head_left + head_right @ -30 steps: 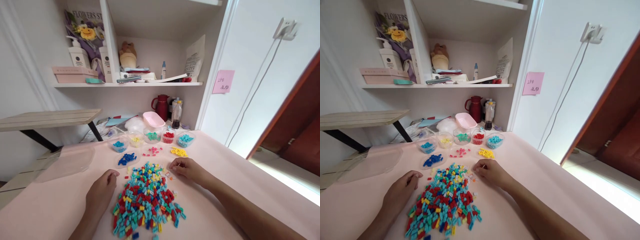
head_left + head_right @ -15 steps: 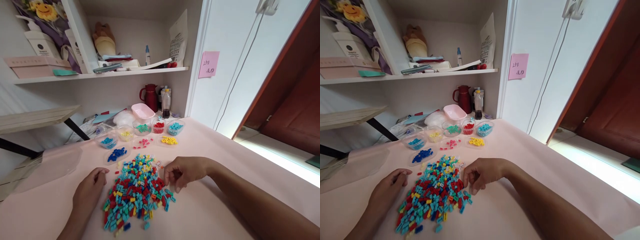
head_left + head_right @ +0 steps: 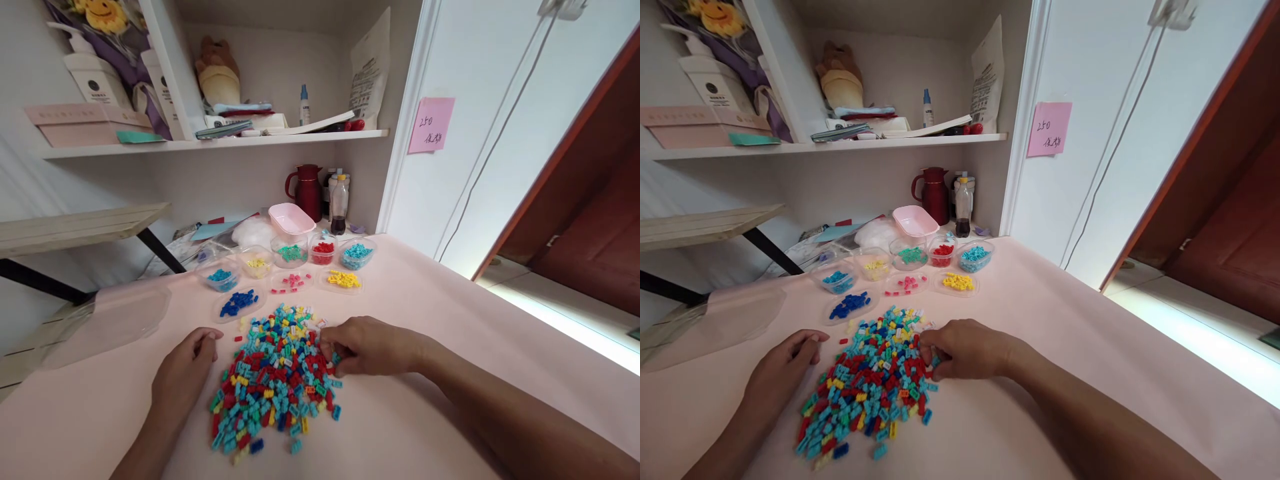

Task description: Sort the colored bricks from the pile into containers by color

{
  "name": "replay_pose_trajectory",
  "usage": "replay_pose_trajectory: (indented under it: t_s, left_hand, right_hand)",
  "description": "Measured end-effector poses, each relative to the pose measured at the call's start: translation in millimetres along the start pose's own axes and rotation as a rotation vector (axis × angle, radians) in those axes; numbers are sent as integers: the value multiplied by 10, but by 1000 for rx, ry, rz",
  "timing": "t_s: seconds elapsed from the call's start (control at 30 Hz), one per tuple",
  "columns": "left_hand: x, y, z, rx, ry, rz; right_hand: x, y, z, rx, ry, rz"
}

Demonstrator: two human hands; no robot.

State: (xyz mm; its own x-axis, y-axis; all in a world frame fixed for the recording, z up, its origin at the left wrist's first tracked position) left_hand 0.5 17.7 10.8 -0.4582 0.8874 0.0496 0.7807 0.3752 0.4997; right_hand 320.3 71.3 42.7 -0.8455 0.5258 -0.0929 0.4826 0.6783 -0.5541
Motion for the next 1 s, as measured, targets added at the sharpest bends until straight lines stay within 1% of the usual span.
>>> replay_pose_trajectory:
  t_s: [0.1,0.17,0.23,0.27,0.3,0.33,0.37,0.4,0.47,0.5,0.53,0.57,0.6,0.7,0.83,0.93,1.0]
  left_hand:
    - [1,8,-4,-3,-9,-3]
    - [3,7,-2,-1,-9,-6]
    - [4,1,5,0,-10,-11]
    - [3,-2,9,0,-9,-12]
    - [2,-6,13,0,-8,-13]
    - [-1,-9,16,-2,-7,-10]
    - [-5,-11,17,-4,-4,-7]
    - [-10,-11,16,-9,0,-3]
    - [-20,-7,13,-15,1,4]
    - [-25,-4,10,-18,0,9]
    - [-28,1,8,-21,-2,15]
    - [-30,4,7,-22,-4,20]
    - [-30,7,7,-22,-7,25]
    - [-24,5,8,-22,4,25]
    - [-18,5,10,-40,28,46]
    - [-16,4,8,-43,26,45]
    - [-11,-5,8,-41,18,39]
  right_hand:
    - [29,63,-43,-56,171,21]
    - [40,92,-65,-3,252,38]
    - [42,97,-79,164,260,22]
    - [36,88,-85,280,227,6]
    - [24,68,-88,403,159,-12]
    - [5,38,-87,515,51,-29]
    - [-22,-3,-79,604,-95,-42]
    - [-56,-51,-65,663,-272,-51]
    - [-135,-145,-19,701,-609,-53]
    - [-165,-178,8,703,-715,-40]
    - [-182,-197,36,705,-757,-13]
    - [-185,-199,62,706,-742,22]
    - [-177,-185,83,700,-683,59]
    - [-130,-71,83,617,-436,120]
    - [-80,122,-66,506,-116,71]
    - [-63,227,-177,517,117,115]
    - [-60,260,-221,532,217,156]
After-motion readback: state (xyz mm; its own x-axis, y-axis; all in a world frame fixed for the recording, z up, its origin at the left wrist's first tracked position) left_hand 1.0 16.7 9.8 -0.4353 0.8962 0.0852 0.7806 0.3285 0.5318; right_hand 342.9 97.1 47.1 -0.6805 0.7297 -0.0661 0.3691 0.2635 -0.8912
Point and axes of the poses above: each hand's wrist, its own x-axis towards the middle knuckle, its own z-axis out of the palm, y = z × x, the point moved 2 cm from there along x, towards the middle knuckle, and after that the axes turned 3 degrees about x, right-handed, at the moved point
